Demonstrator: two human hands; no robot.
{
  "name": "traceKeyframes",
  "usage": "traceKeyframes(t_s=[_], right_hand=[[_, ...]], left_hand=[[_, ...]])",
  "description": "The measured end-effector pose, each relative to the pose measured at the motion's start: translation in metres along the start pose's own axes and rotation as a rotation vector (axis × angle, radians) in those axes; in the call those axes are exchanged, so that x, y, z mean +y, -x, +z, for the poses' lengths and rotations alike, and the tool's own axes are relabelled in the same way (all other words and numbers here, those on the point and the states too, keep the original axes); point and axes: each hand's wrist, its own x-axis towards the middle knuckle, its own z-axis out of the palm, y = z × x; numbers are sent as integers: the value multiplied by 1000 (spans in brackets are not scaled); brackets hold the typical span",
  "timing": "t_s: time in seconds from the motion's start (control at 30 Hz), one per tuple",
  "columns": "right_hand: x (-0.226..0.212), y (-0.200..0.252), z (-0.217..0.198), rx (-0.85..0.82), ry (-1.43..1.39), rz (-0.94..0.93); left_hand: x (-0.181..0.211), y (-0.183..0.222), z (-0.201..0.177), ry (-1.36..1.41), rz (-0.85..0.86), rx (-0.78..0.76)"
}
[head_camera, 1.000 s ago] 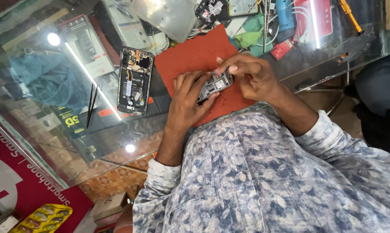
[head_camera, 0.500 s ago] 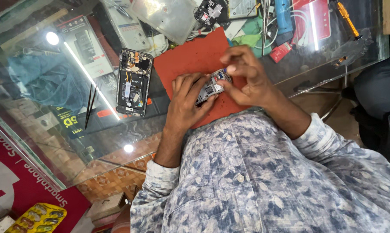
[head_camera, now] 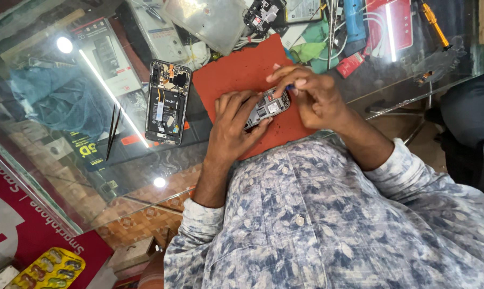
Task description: The person disassembles a white feature phone using a blue screwdriver and a black prying tool. They remove the back cover, battery, and keypad, then place the components on a red mat on a glass workbench.
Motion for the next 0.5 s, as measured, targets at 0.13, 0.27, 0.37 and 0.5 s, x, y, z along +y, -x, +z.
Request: traceKeyframes(t_s=[0.13, 0.27, 0.37, 0.5], right_hand=[[2, 7, 11, 172, 22, 55], [7, 15, 8, 180, -71, 124], [0, 16, 1, 175, -134, 121], [-3, 15, -16, 295, -109, 127]], left_hand=[[-1, 1, 0, 9, -2, 3], [3, -5, -3, -6, 0, 1], [12, -12, -8, -21, -2, -2], [21, -25, -1, -71, -26, 24]])
